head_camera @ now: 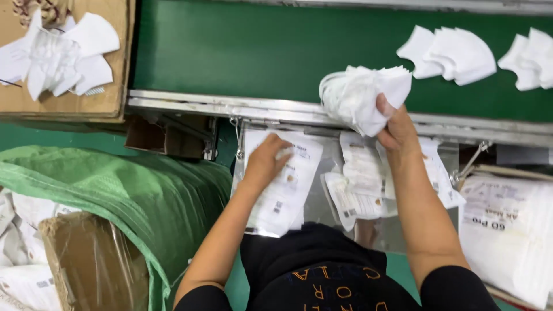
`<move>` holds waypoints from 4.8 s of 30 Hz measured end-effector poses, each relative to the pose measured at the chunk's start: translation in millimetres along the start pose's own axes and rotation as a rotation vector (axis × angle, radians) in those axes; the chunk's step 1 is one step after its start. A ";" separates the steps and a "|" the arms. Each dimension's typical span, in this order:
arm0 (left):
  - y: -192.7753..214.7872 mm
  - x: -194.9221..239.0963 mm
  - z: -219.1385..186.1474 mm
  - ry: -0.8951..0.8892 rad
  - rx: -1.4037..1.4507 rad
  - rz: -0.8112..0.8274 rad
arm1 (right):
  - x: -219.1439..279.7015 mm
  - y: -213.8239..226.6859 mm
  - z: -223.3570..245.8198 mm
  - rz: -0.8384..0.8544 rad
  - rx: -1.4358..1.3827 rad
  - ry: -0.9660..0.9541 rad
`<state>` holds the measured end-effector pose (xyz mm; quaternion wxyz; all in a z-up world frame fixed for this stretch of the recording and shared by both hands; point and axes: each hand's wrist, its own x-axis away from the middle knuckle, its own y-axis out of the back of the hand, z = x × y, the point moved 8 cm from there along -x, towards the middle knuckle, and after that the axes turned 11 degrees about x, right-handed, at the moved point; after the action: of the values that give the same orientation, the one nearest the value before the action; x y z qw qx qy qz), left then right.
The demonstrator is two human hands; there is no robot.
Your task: Packaging white face masks into labeled plastic bags at a factory workstation conveyor belt.
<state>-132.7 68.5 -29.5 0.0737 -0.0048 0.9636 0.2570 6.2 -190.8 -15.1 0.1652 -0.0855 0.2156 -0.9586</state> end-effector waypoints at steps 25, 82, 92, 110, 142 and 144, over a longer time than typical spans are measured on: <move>-35.7 48.8 -114.2 -0.537 -0.320 0.179 | 105.7 -32.6 -60.0 0.160 0.612 -0.064; -31.6 1.0 -108.9 -0.130 0.379 0.150 | 106.0 -49.1 10.0 0.629 1.138 -0.003; -59.3 4.8 -120.0 -0.205 0.270 0.110 | 122.8 -41.0 -6.1 0.641 1.252 0.047; -44.5 9.7 -100.9 -0.191 0.422 -0.027 | 111.7 -66.1 0.5 0.302 1.108 0.215; -224.0 33.3 26.6 1.058 0.726 0.333 | 229.4 218.6 -50.6 -0.428 1.059 -0.474; -217.6 47.5 3.9 1.107 0.808 0.315 | 239.1 201.0 -49.1 -0.456 0.833 -0.318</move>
<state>-168.9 -117.1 -147.4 -0.4695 0.0326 0.8689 -0.1536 -171.7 -427.8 -125.6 0.0026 -0.2024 -0.2375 -0.9501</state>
